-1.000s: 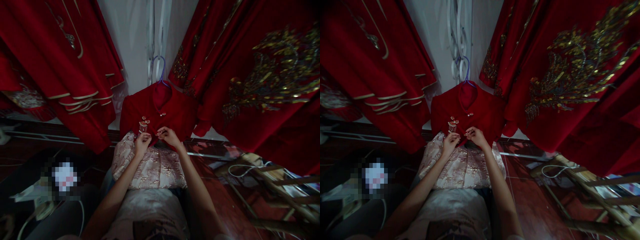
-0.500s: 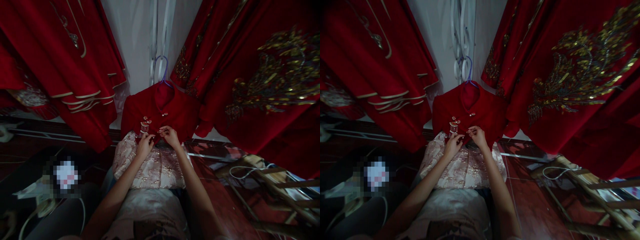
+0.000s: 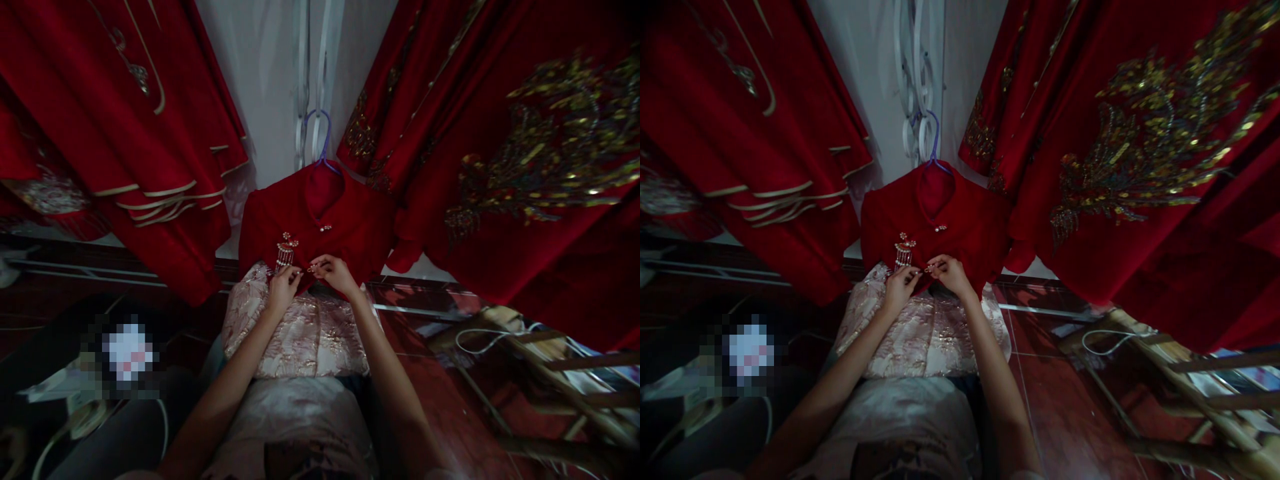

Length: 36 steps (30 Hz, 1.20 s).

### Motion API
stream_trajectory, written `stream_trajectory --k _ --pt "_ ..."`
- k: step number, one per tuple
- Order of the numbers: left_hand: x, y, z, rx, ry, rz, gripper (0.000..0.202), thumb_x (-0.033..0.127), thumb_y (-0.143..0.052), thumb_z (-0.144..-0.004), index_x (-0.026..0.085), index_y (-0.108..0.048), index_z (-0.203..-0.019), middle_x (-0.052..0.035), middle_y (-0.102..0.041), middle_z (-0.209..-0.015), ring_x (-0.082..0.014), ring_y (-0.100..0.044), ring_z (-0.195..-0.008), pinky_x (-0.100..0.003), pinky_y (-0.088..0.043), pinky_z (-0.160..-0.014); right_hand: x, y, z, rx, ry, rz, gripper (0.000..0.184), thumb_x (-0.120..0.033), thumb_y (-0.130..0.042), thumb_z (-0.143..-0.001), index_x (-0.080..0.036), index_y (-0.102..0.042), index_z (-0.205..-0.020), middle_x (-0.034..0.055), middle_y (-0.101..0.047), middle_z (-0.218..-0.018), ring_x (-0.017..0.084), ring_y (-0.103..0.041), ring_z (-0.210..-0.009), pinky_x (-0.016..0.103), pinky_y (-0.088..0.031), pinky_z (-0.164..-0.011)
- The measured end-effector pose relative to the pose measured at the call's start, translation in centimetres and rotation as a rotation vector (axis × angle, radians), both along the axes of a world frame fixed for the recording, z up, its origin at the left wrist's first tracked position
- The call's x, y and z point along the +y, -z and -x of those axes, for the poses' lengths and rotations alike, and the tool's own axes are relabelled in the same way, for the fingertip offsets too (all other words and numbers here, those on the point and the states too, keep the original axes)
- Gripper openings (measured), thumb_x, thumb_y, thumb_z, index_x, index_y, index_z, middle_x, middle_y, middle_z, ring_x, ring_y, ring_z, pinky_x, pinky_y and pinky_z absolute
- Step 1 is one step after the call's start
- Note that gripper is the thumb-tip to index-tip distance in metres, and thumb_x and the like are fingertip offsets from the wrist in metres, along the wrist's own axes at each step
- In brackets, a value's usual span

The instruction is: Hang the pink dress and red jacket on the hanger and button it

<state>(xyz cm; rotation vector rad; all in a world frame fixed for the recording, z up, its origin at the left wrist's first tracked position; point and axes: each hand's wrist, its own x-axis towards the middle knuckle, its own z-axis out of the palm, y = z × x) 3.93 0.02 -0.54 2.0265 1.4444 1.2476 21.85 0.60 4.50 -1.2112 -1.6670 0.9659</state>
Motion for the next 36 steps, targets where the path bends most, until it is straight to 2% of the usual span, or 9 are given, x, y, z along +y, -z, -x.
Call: stream_trajectory --k 3,7,10,13,18,22,28,32,36 --pt "0.2 0.5 -0.1 -0.178 -0.003 0.071 0.012 0.027 -0.058 -0.082 0.019 -0.064 -0.09 -0.0036 -0.068 -0.085 -0.0145 -0.065 -0.077 -0.025 -0.051 -0.072 0.0 0.7 1.0 -0.034 -0.03 -0.002 0.02 -0.025 -0.06 -0.08 -0.016 -0.066 -0.096 0.0019 -0.066 -0.079 0.01 -0.064 -0.066 0.021 -0.053 -0.063" --pt "0.7 1.1 0.0 -0.351 0.016 0.21 0.017 0.028 -0.064 -0.074 0.017 -0.063 -0.087 -0.0037 -0.069 -0.081 -0.0148 -0.067 -0.073 -0.024 -0.052 -0.065 -0.1 1.3 2.5 -0.099 0.03 -0.065 0.015 -0.019 -0.059 -0.08 -0.016 -0.066 -0.094 0.0022 -0.065 -0.083 0.01 -0.063 -0.068 0.021 -0.052 -0.066" --pt "0.9 1.4 0.1 -0.457 0.045 0.229 0.019 0.027 -0.065 -0.071 0.015 -0.064 -0.086 -0.0051 -0.07 -0.082 -0.0152 -0.067 -0.075 -0.026 -0.054 -0.069 -0.3 1.4 3.2 -0.148 0.099 -0.152 0.014 -0.015 -0.057 -0.081 -0.017 -0.066 -0.091 0.0028 -0.064 -0.089 0.009 -0.062 -0.07 0.02 -0.051 -0.069" --pt "1.0 1.5 0.2 -0.529 0.067 0.225 0.017 0.026 -0.065 -0.07 0.014 -0.065 -0.083 -0.006 -0.071 -0.08 -0.0155 -0.067 -0.074 -0.029 -0.054 -0.074 -0.5 1.4 3.5 -0.166 0.095 -0.175 0.014 -0.014 -0.056 -0.081 -0.017 -0.066 -0.091 0.0027 -0.063 -0.091 0.008 -0.062 -0.07 0.019 -0.05 -0.069" --pt "1.2 2.0 0.4 -0.534 0.075 0.262 0.02 0.023 -0.067 -0.068 0.013 -0.069 -0.085 -0.0073 -0.073 -0.082 -0.0171 -0.069 -0.075 -0.032 -0.055 -0.076 -0.6 1.6 3.6 -0.189 0.13 -0.198 0.013 -0.016 -0.055 -0.084 -0.017 -0.064 -0.093 0.0031 -0.062 -0.09 0.009 -0.062 -0.07 0.021 -0.05 -0.07" --pt "1.3 2.4 0.7 -0.548 0.068 0.275 0.022 0.027 -0.069 -0.067 0.013 -0.071 -0.084 -0.0078 -0.074 -0.083 -0.0185 -0.069 -0.075 -0.035 -0.056 -0.078 -0.8 1.9 3.9 -0.205 0.152 -0.236 0.014 -0.017 -0.053 -0.085 -0.017 -0.063 -0.095 0.0028 -0.059 -0.089 0.01 -0.062 -0.073 0.022 -0.05 -0.073" --pt "1.6 2.4 1.1 -0.539 0.098 0.289 0.017 0.026 -0.069 -0.066 0.015 -0.071 -0.078 -0.0049 -0.073 -0.076 -0.0173 -0.068 -0.071 -0.032 -0.055 -0.075 -0.7 2.5 4.0 -0.177 0.151 -0.26 0.012 -0.015 -0.053 -0.084 -0.018 -0.062 -0.092 0.003 -0.059 -0.089 0.01 -0.063 -0.071 0.022 -0.052 -0.07" --pt "1.3 2.0 0.7 -0.526 0.054 0.231 0.018 0.02 -0.067 -0.067 0.015 -0.066 -0.084 -0.0031 -0.07 -0.079 -0.0125 -0.065 -0.068 -0.026 -0.053 -0.071 -0.3 1.6 2.6 -0.22 0.17 -0.171 0.015 -0.019 -0.057 -0.081 -0.02 -0.06 -0.096 0.0028 -0.062 -0.088 0.011 -0.063 -0.064 0.022 -0.054 -0.059" --pt "0.6 1.6 0.2 -0.43 -0.041 0.102 0.022 0.023 -0.067 -0.07 0.017 -0.059 -0.09 -0.0005 -0.064 -0.08 -0.0089 -0.06 -0.062 -0.021 -0.049 -0.061 -0.2 0.1 0.3 -0.124 0.2 -0.069 0.022 -0.033 -0.051 -0.086 -0.021 -0.056 -0.104 0.0021 -0.064 -0.088 0.01 -0.063 -0.054 0.019 -0.05 -0.044"
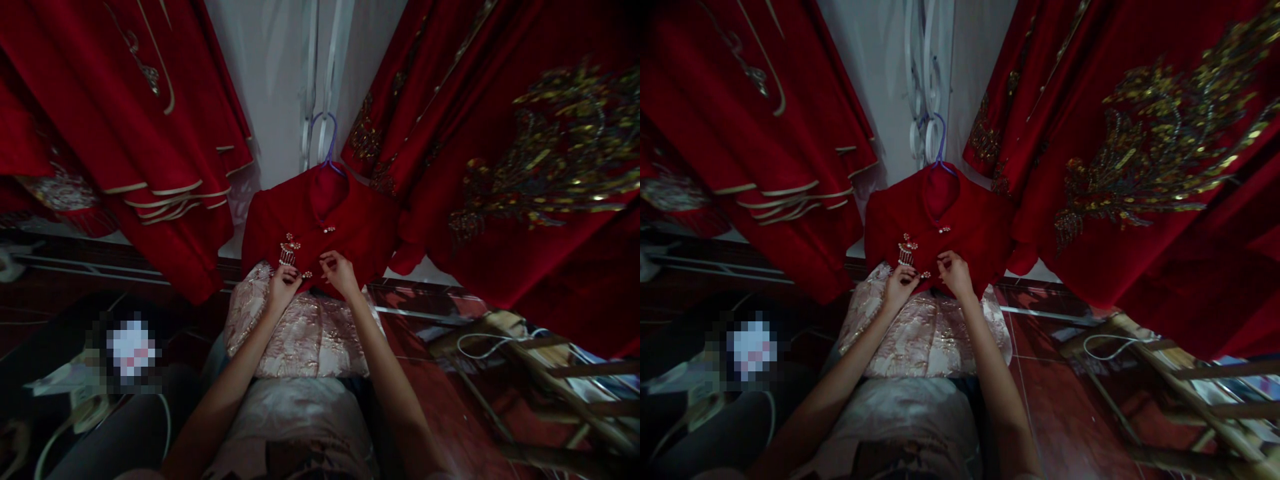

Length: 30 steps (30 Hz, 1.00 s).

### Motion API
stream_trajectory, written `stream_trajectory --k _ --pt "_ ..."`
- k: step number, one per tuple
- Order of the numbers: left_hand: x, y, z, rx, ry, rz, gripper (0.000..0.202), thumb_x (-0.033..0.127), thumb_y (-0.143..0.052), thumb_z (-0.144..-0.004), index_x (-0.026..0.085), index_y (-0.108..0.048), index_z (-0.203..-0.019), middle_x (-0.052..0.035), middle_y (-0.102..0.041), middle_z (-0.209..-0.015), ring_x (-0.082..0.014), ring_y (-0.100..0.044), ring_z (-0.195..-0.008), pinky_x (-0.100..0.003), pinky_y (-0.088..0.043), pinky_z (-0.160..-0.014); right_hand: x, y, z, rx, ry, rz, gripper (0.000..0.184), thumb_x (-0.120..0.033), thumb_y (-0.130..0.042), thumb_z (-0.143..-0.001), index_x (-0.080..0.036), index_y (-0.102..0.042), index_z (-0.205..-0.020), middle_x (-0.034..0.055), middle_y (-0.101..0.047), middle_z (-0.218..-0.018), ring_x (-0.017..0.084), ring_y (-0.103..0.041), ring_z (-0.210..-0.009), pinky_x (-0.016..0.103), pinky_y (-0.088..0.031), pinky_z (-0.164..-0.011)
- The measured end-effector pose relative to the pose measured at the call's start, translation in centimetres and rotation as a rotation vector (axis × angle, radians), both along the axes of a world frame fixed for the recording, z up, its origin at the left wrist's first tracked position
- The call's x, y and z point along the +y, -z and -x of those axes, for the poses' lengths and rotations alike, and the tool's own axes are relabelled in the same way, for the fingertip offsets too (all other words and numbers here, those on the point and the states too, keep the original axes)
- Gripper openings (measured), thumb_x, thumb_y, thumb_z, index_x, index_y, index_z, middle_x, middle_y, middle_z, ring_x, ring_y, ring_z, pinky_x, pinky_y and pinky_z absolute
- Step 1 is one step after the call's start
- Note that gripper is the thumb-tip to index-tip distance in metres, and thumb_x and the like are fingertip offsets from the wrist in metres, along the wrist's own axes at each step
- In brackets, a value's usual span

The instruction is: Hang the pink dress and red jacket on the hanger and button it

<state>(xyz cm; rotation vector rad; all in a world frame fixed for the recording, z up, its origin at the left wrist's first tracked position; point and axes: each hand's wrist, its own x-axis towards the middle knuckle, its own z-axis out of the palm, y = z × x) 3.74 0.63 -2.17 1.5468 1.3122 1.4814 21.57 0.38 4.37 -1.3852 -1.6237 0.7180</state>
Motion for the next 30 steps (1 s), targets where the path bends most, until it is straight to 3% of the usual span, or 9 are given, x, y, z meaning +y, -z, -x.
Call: stream_trajectory --k 5,9,17,20,24,30 --pt "-0.6 0.0 -0.2 0.163 0.03 -0.072 0.02 0.028 -0.067 -0.073 0.018 -0.061 -0.09 -0.0023 -0.063 -0.088 -0.0102 -0.059 -0.066 -0.02 -0.047 -0.055 0.2 0.8 -0.5 -0.067 -0.184 0.109 0.02 -0.034 -0.057 -0.083 -0.018 -0.061 -0.094 0.0002 -0.064 -0.07 0.011 -0.063 -0.057 0.02 -0.051 -0.052" --pt "-0.6 0.1 0.1 0.194 0.044 -0.059 0.015 0.03 -0.066 -0.076 0.018 -0.063 -0.084 -0.0028 -0.065 -0.085 -0.0121 -0.06 -0.068 -0.022 -0.049 -0.058 0.6 2.5 0.7 -0.164 -0.204 0.006 0.015 -0.027 -0.066 -0.076 -0.018 -0.063 -0.088 0.0036 -0.068 -0.082 0.013 -0.064 -0.073 0.024 -0.052 -0.07" --pt "-0.7 0.7 0.2 0.049 0.039 0.028 0.022 0.038 -0.069 -0.075 0.017 -0.063 -0.078 -0.0022 -0.066 -0.075 -0.0136 -0.064 -0.069 -0.026 -0.053 -0.065 0.5 2.4 1.6 -0.035 -0.164 0.12 0.009 -0.021 -0.065 -0.076 -0.017 -0.064 -0.083 0.004 -0.07 -0.078 0.013 -0.065 -0.07 0.024 -0.051 -0.068" --pt "-0.4 0.4 0.2 -0.126 0.074 0.065 0.027 0.042 -0.07 -0.072 0.016 -0.063 -0.077 -0.0022 -0.066 -0.073 -0.0139 -0.064 -0.068 -0.028 -0.056 -0.064 0.5 2.0 1.2 -0.016 -0.177 0.157 0.01 -0.021 -0.065 -0.075 -0.016 -0.065 -0.083 0.0039 -0.071 -0.077 0.013 -0.066 -0.068 0.023 -0.052 -0.066" --pt "0.9 -1.5 0.4 -0.453 0.12 0.135 0.037 0.048 -0.069 -0.071 0.016 -0.064 -0.09 -0.0033 -0.068 -0.082 -0.0138 -0.066 -0.072 -0.03 -0.059 -0.065 0.1 0.0 -0.7 0.156 -0.347 0.346 0.022 -0.028 -0.073 -0.067 -0.013 -0.067 -0.083 0.0062 -0.072 -0.08 0.012 -0.066 -0.068 0.025 -0.053 -0.068" --pt "2.9 -6.4 0.3 -0.521 0.169 0.1 0.043 0.049 -0.071 -0.07 0.015 -0.068 -0.096 -0.0088 -0.07 -0.104 -0.0165 -0.067 -0.085 -0.033 -0.059 -0.077 -1.5 -3.9 -4.3 0.255 -0.513 0.509 0.034 -0.036 -0.077 -0.064 -0.012 -0.066 -0.087 0.0076 -0.072 -0.084 0.012 -0.067 -0.071 0.027 -0.054 -0.07"
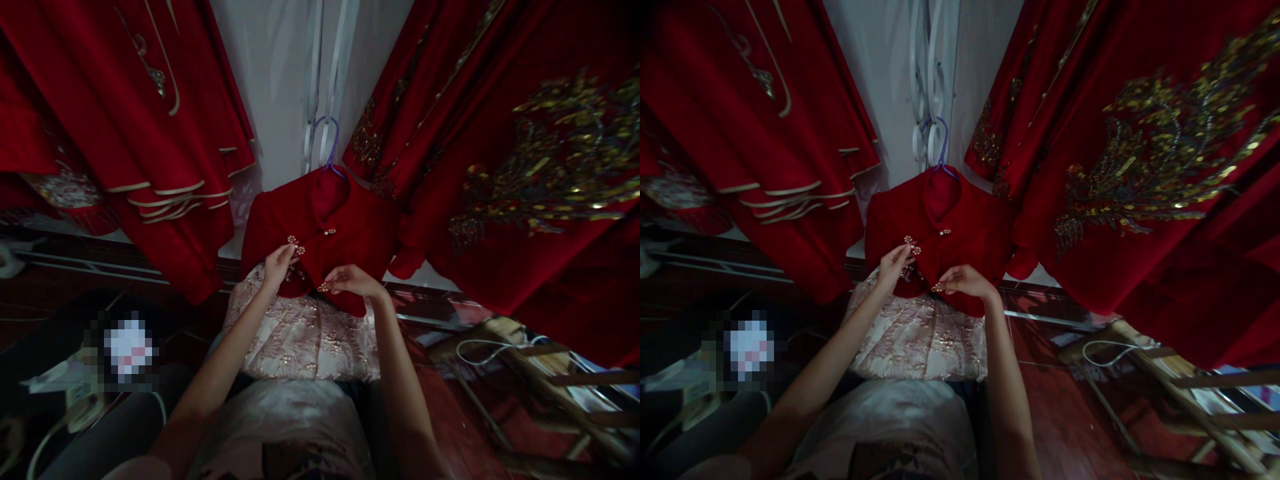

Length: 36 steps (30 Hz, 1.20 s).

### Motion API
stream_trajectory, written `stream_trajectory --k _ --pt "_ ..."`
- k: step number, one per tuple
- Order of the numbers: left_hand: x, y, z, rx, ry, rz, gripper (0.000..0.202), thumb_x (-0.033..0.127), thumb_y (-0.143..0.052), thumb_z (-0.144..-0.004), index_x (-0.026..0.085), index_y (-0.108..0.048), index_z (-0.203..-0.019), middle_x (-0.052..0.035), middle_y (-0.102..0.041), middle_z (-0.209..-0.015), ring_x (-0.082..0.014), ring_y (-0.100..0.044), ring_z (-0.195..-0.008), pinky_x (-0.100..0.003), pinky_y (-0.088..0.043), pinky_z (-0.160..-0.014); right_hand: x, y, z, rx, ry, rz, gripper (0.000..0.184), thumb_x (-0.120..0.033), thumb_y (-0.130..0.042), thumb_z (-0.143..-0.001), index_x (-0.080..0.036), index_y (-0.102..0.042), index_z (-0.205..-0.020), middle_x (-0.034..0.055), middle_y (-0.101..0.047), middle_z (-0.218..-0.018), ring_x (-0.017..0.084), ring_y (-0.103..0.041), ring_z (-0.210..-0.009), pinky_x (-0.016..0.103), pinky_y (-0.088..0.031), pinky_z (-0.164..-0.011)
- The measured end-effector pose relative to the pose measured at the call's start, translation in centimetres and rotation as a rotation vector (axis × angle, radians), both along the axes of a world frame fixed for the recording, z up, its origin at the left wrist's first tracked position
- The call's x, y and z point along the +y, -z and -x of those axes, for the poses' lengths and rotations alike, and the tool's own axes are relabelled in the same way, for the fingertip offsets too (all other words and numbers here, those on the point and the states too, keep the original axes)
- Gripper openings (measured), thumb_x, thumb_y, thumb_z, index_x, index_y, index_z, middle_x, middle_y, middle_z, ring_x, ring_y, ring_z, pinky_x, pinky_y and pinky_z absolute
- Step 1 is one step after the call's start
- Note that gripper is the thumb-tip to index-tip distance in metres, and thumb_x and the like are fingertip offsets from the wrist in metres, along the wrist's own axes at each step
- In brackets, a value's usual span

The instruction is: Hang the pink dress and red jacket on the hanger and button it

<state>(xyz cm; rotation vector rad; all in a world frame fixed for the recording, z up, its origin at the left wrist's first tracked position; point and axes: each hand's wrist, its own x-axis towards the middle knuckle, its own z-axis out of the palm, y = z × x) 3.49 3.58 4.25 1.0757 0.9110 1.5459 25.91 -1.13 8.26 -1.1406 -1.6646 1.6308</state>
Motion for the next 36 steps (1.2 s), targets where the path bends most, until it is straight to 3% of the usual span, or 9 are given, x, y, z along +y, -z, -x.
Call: stream_trajectory --k 4,10,13,15,19,24,30,36 --pt "0.2 -1.5 -0.3 0.016 0.053 0.005 0.037 0.044 -0.073 -0.069 0.013 -0.069 -0.089 -0.0086 -0.071 -0.098 -0.017 -0.067 -0.086 -0.032 -0.06 -0.075 -0.5 -1.0 -0.7 -0.013 0.018 -0.016 0.032 -0.033 -0.077 -0.064 -0.012 -0.066 -0.086 0.0065 -0.072 -0.084 0.012 -0.066 -0.07 0.027 -0.054 -0.072" --pt "0.8 -1.2 -1.1 0.014 -0.134 0.086 0.03 0.038 -0.075 -0.062 0.013 -0.062 -0.073 -0.0032 -0.07 -0.075 -0.0133 -0.065 -0.068 -0.026 -0.057 -0.059 -0.6 -1.0 0.2 -0.011 0.015 -0.007 0.033 -0.033 -0.077 -0.063 -0.012 -0.066 -0.087 0.0068 -0.072 -0.085 0.012 -0.066 -0.071 0.027 -0.054 -0.071" --pt "0.9 -1.7 -1.9 0.096 -0.065 0.084 0.028 0.041 -0.068 -0.071 0.014 -0.062 -0.075 -0.0042 -0.07 -0.077 -0.0143 -0.065 -0.068 -0.026 -0.056 -0.056 -0.7 -1.0 0.2 -0.057 -0.024 0.001 0.034 -0.033 -0.077 -0.064 -0.011 -0.067 -0.088 0.0068 -0.073 -0.083 0.01 -0.065 -0.067 0.025 -0.054 -0.067" --pt "0.8 -2.6 -2.5 0.238 -0.016 -0.039 0.026 0.04 -0.063 -0.077 0.014 -0.065 -0.078 -0.0051 -0.069 -0.08 -0.0149 -0.065 -0.071 -0.027 -0.055 -0.061 -0.8 -1.1 -0.1 -0.091 -0.072 0.051 0.034 -0.032 -0.077 -0.063 -0.011 -0.068 -0.088 0.0064 -0.073 -0.083 0.01 -0.066 -0.066 0.023 -0.054 -0.066" --pt "0.3 -5.6 -3.1 0.592 -0.066 -0.42 0.023 0.032 -0.06 -0.083 0.019 -0.065 -0.101 -0.0052 -0.064 -0.095 -0.0129 -0.061 -0.079 -0.021 -0.051 -0.063 -1.0 -1.0 -0.6 -0.126 -0.204 0.205 0.033 -0.029 -0.078 -0.061 -0.012 -0.069 -0.087 0.0049 -0.073 -0.081 0.011 -0.067 -0.068 0.023 -0.056 -0.067" --pt "0.8 -8.9 -3.2 1.063 -0.11 -0.697 0.025 0.029 -0.056 -0.087 0.025 -0.062 -0.112 -0.0058 -0.055 -0.102 -0.0173 -0.054 -0.094 -0.023 -0.05 -0.067 -1.0 -0.8 -0.7 -0.14 -0.237 0.24 0.032 -0.026 -0.078 -0.06 -0.011 -0.07 -0.086 0.0054 -0.073 -0.081 0.011 -0.068 -0.067 0.023 -0.056 -0.067" --pt "2.1 -10.7 -2.7 1.315 -0.103 -0.847 0.02 0.034 -0.056 -0.087 0.021 -0.065 -0.098 -0.0077 -0.052 -0.102 -0.0215 -0.048 -0.098 -0.029 -0.047 -0.072 -1.1 -0.7 -1.4 -0.143 -0.222 0.259 0.032 -0.027 -0.079 -0.059 -0.012 -0.07 -0.086 0.0047 -0.073 -0.08 0.01 -0.068 -0.065 0.022 -0.057 -0.065" --pt "2.4 -13.2 -1.8 1.382 0.03 -0.926 0.016 0.033 -0.062 -0.082 0.019 -0.065 -0.087 -0.0072 -0.057 -0.107 -0.0236 -0.048 -0.104 -0.045 -0.032 -0.098 -1.1 -1.0 -1.9 -0.141 -0.226 0.264 0.036 -0.028 -0.08 -0.058 -0.012 -0.07 -0.089 0.0049 -0.074 -0.082 0.011 -0.068 -0.07 0.023 -0.056 -0.069"
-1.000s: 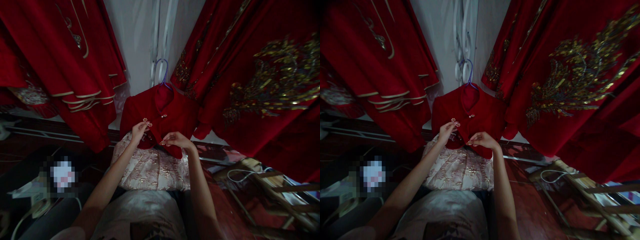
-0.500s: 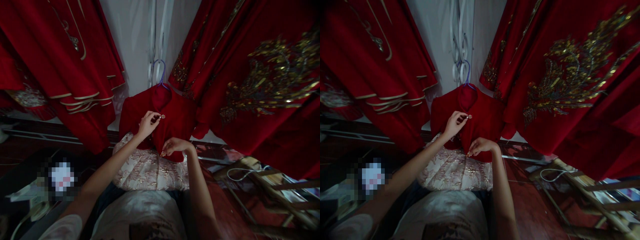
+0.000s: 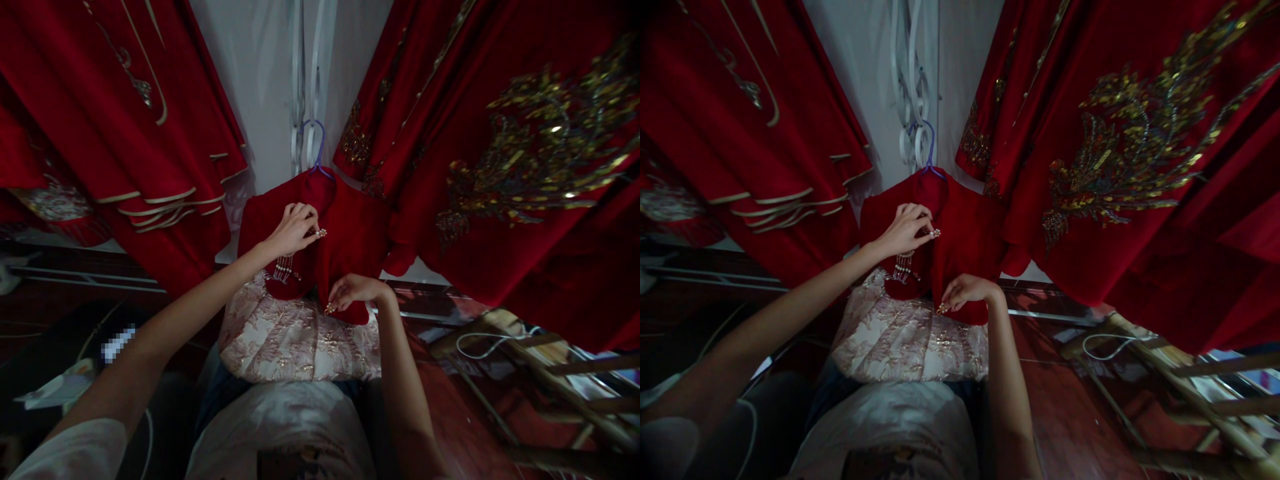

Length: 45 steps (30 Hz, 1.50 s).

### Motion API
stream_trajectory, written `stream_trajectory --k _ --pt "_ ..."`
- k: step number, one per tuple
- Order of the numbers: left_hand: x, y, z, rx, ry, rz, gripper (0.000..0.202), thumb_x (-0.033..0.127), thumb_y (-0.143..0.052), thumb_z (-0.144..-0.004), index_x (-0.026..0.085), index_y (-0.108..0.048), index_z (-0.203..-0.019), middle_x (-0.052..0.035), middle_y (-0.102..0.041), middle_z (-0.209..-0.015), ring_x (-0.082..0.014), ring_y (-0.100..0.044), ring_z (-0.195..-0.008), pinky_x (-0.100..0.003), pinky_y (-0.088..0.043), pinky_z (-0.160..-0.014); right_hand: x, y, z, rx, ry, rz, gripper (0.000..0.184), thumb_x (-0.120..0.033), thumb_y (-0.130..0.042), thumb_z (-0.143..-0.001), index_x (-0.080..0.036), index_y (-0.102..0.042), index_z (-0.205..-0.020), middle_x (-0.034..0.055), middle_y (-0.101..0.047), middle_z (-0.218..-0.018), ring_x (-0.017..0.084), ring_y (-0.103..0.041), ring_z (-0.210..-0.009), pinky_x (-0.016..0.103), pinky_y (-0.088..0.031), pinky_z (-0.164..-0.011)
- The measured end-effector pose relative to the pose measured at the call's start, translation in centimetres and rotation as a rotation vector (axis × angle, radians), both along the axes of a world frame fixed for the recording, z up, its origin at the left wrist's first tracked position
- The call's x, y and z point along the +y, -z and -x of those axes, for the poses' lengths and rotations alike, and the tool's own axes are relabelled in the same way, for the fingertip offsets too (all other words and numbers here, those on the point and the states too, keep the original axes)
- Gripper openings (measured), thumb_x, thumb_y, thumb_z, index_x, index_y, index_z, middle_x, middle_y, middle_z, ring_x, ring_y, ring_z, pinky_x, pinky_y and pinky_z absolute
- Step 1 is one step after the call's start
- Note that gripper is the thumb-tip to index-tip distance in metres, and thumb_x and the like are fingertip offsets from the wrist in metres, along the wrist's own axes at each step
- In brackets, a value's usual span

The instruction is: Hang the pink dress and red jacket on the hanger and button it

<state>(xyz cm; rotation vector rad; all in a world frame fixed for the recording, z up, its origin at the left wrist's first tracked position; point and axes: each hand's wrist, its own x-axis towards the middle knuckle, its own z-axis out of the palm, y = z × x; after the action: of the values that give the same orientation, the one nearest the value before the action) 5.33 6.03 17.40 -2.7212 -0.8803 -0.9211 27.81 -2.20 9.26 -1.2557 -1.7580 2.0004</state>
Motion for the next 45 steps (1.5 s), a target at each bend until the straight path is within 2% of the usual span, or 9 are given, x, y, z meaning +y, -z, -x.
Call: stream_trajectory --k 7,13,16,20,26,33,38,41,45 --pt "0.8 -2.1 -0.1 0.048 0.168 0.107 0.016 0.033 -0.07 -0.075 0.02 -0.062 -0.075 0.0026 -0.066 -0.081 -0.0168 -0.059 -0.089 -0.047 -0.019 -0.108 0.0 -0.8 0.4 0.018 0.196 -0.302 0.034 -0.026 -0.074 -0.068 -0.013 -0.067 -0.098 0.0058 -0.072 -0.088 0.012 -0.066 -0.079 0.027 -0.053 -0.076" --pt "1.4 -1.6 -0.7 0.024 0.131 0.14 0.01 0.025 -0.07 -0.072 0.021 -0.062 -0.07 0.0044 -0.064 -0.067 -0.0154 -0.061 -0.073 -0.047 -0.017 -0.113 0.1 -1.2 0.9 0.048 0.271 -0.556 0.026 -0.031 -0.065 -0.077 -0.014 -0.064 -0.097 0.0072 -0.07 -0.095 0.013 -0.064 -0.088 0.033 -0.05 -0.087" --pt "1.8 -1.1 -0.9 -0.042 0.062 0.131 0.007 0.022 -0.069 -0.07 0.019 -0.063 -0.071 0.0027 -0.061 -0.064 -0.0174 -0.062 -0.074 -0.048 -0.022 -0.111 0.1 -1.2 0.9 0.058 0.269 -0.564 0.026 -0.031 -0.064 -0.078 -0.015 -0.063 -0.098 0.0069 -0.07 -0.095 0.014 -0.065 -0.089 0.034 -0.05 -0.089" --pt "2.0 -0.9 -0.7 -0.09 0.068 0.143 0.007 0.02 -0.071 -0.067 0.019 -0.064 -0.067 0.0017 -0.058 -0.06 -0.0195 -0.062 -0.077 -0.047 -0.023 -0.11 0.1 -1.0 0.8 0.047 0.263 -0.54 0.024 -0.03 -0.064 -0.078 -0.015 -0.063 -0.097 0.0061 -0.07 -0.092 0.014 -0.065 -0.087 0.034 -0.05 -0.088" --pt "1.7 -1.5 -0.1 0.057 0.068 0.083 0.007 0.025 -0.065 -0.074 0.019 -0.067 -0.069 0.0 -0.063 -0.064 -0.0187 -0.061 -0.074 -0.048 -0.022 -0.11 0.1 -0.9 1.0 0.07 0.266 -0.528 0.026 -0.031 -0.065 -0.076 -0.015 -0.063 -0.096 0.0056 -0.069 -0.09 0.013 -0.064 -0.085 0.031 -0.05 -0.084" --pt "1.5 -2.7 0.1 -0.002 0.142 0.257 0.008 0.024 -0.073 -0.064 0.021 -0.065 -0.064 0.0039 -0.061 -0.058 -0.0174 -0.061 -0.075 -0.051 -0.014 -0.113 0.1 -1.0 1.3 0.087 0.252 -0.527 0.025 -0.031 -0.065 -0.077 -0.015 -0.062 -0.097 0.0057 -0.069 -0.09 0.014 -0.064 -0.085 0.033 -0.05 -0.085" --pt "1.7 -2.8 -0.1 0.141 0.156 0.04 0.005 0.024 -0.067 -0.073 0.021 -0.064 -0.071 0.0063 -0.057 -0.057 -0.0143 -0.061 -0.068 -0.049 -0.014 -0.115 0.0 -1.0 1.7 0.071 0.249 -0.564 0.022 -0.03 -0.063 -0.079 -0.016 -0.063 -0.096 0.0062 -0.069 -0.093 0.014 -0.064 -0.087 0.034 -0.05 -0.086" --pt "1.5 -2.7 0.1 0.228 0.129 -0.119 0.009 0.023 -0.057 -0.084 0.022 -0.064 -0.079 0.0059 -0.057 -0.058 -0.0132 -0.061 -0.065 -0.048 -0.018 -0.115 0.3 -1.6 2.2 0.086 0.392 -0.753 0.022 -0.033 -0.062 -0.081 -0.017 -0.063 -0.096 0.0061 -0.067 -0.099 0.015 -0.063 -0.091 0.034 -0.05 -0.088" --pt "1.0 -2.4 0.1 0.329 0.069 -0.231 0.022 0.026 -0.043 -0.093 0.017 -0.063 -0.093 -0.0003 -0.064 -0.071 -0.0139 -0.064 -0.071 -0.042 -0.034 -0.106 2.4 -4.3 4.1 0.231 0.829 -1.066 0.029 -0.039 -0.063 -0.08 -0.019 -0.06 -0.101 0.0079 -0.063 -0.11 0.017 -0.06 -0.103 0.037 -0.048 -0.096"
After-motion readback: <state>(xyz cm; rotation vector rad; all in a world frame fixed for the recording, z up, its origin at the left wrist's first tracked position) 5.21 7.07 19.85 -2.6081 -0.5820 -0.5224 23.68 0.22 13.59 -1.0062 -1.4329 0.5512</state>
